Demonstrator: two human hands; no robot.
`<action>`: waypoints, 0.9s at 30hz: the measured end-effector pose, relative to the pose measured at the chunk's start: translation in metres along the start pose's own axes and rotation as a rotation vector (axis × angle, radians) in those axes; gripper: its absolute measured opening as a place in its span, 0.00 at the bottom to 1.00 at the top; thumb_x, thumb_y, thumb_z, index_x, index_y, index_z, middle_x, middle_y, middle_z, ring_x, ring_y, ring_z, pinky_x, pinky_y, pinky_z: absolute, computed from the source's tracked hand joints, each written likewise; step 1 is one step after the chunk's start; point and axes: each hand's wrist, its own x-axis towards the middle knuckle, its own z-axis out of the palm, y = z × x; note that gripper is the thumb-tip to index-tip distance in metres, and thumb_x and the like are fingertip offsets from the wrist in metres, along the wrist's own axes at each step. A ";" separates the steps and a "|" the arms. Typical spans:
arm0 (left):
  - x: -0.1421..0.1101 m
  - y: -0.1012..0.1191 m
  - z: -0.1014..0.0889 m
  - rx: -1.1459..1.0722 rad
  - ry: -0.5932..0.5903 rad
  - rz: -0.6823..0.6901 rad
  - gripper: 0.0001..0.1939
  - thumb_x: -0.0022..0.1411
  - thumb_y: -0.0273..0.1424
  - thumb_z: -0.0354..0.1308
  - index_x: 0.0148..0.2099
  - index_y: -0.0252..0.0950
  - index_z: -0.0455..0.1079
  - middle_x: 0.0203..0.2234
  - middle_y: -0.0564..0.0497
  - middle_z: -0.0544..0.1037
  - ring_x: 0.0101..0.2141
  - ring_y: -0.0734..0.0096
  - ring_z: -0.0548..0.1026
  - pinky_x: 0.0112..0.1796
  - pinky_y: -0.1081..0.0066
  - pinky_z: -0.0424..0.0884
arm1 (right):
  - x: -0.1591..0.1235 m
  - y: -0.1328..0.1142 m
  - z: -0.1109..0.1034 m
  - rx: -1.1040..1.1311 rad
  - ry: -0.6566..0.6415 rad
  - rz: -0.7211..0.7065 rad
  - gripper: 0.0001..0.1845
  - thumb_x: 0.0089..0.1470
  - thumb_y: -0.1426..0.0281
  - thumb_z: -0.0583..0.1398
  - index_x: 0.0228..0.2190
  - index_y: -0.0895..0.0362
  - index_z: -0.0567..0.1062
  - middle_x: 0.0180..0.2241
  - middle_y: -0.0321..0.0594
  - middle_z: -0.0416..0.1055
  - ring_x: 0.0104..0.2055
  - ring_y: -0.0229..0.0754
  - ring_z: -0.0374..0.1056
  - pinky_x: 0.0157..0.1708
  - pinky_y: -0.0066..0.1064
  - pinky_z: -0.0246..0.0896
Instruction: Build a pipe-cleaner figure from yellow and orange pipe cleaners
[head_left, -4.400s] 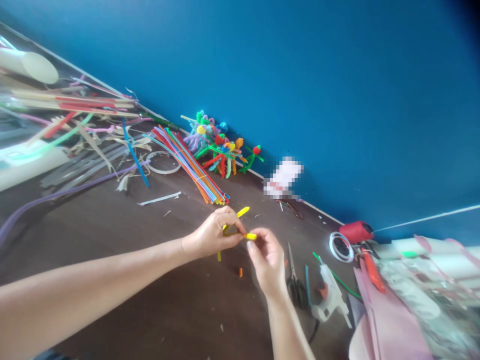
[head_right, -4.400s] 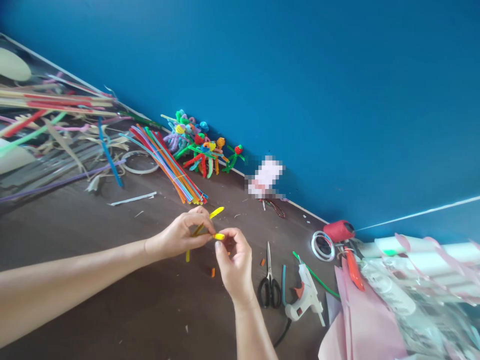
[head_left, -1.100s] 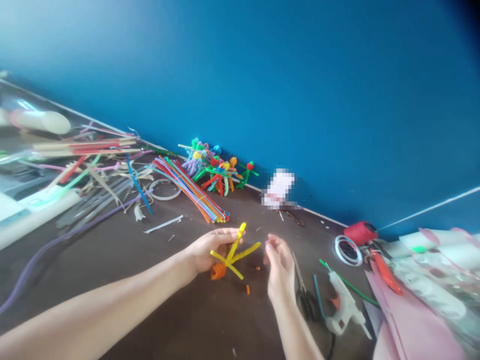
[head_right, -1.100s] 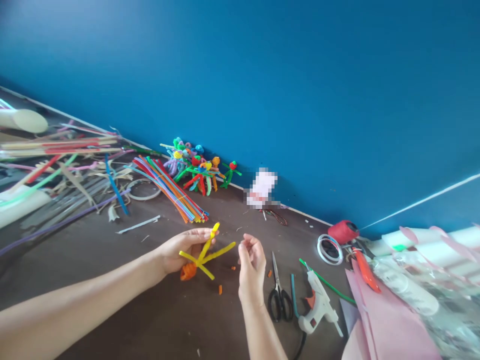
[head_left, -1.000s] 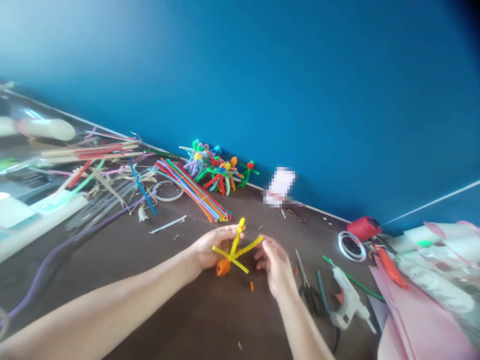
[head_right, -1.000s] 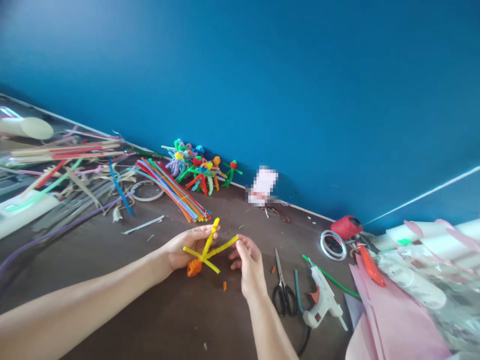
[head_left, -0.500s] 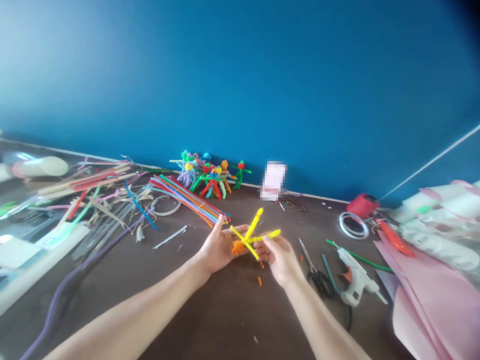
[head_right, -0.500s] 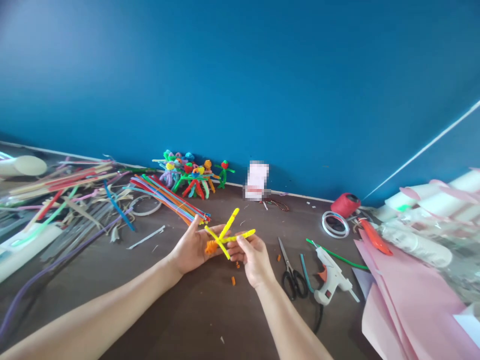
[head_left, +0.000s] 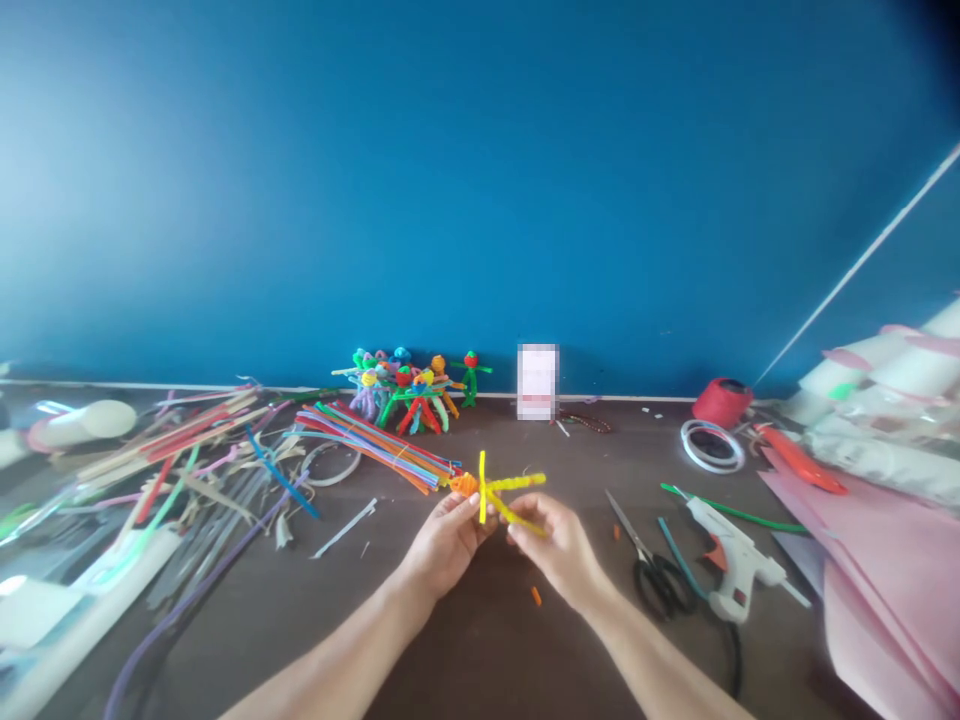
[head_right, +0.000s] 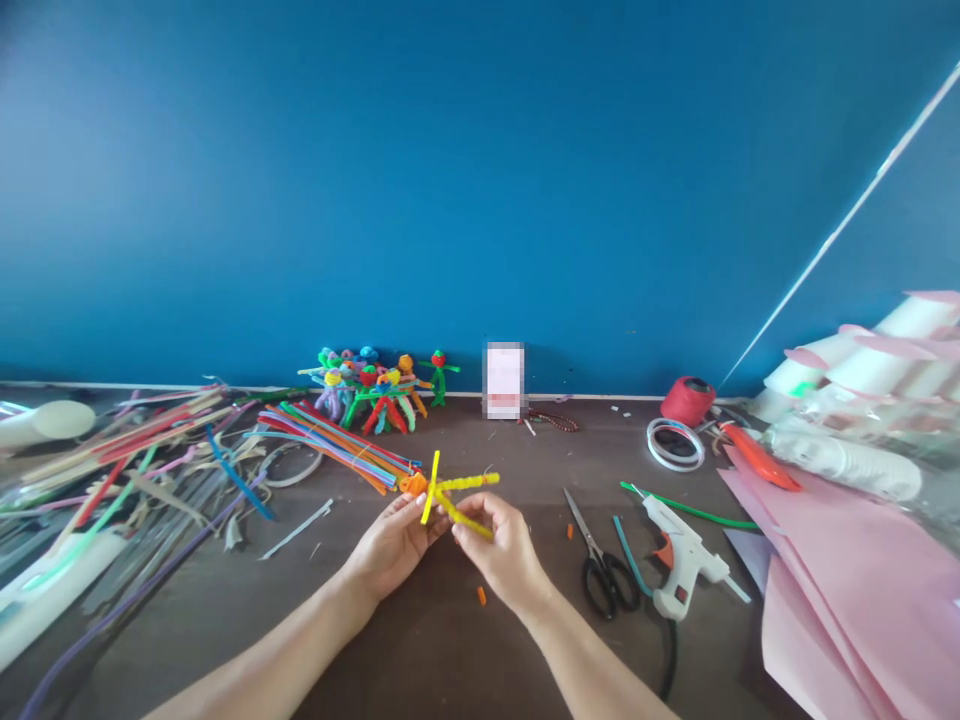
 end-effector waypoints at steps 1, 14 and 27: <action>0.000 0.001 -0.001 -0.017 0.004 -0.003 0.04 0.51 0.28 0.59 0.32 0.34 0.69 0.28 0.51 0.74 0.31 0.73 0.72 0.37 0.71 0.66 | -0.002 -0.001 0.001 -0.091 -0.039 -0.051 0.08 0.46 0.68 0.59 0.31 0.57 0.72 0.26 0.36 0.72 0.26 0.37 0.67 0.25 0.26 0.62; -0.008 0.013 0.001 -0.052 -0.101 -0.185 0.15 0.50 0.29 0.55 0.43 0.36 0.68 0.30 0.52 0.70 0.27 0.77 0.67 0.31 0.74 0.66 | -0.002 -0.004 -0.007 -0.460 0.151 -0.307 0.05 0.48 0.72 0.56 0.28 0.56 0.73 0.25 0.38 0.69 0.26 0.38 0.65 0.27 0.27 0.59; -0.011 0.003 0.009 0.378 -0.043 0.053 0.08 0.50 0.31 0.60 0.33 0.32 0.70 0.23 0.52 0.69 0.25 0.78 0.66 0.30 0.76 0.63 | -0.006 0.006 0.002 -0.228 -0.064 -0.038 0.11 0.52 0.65 0.54 0.27 0.59 0.73 0.16 0.34 0.67 0.17 0.34 0.62 0.16 0.22 0.54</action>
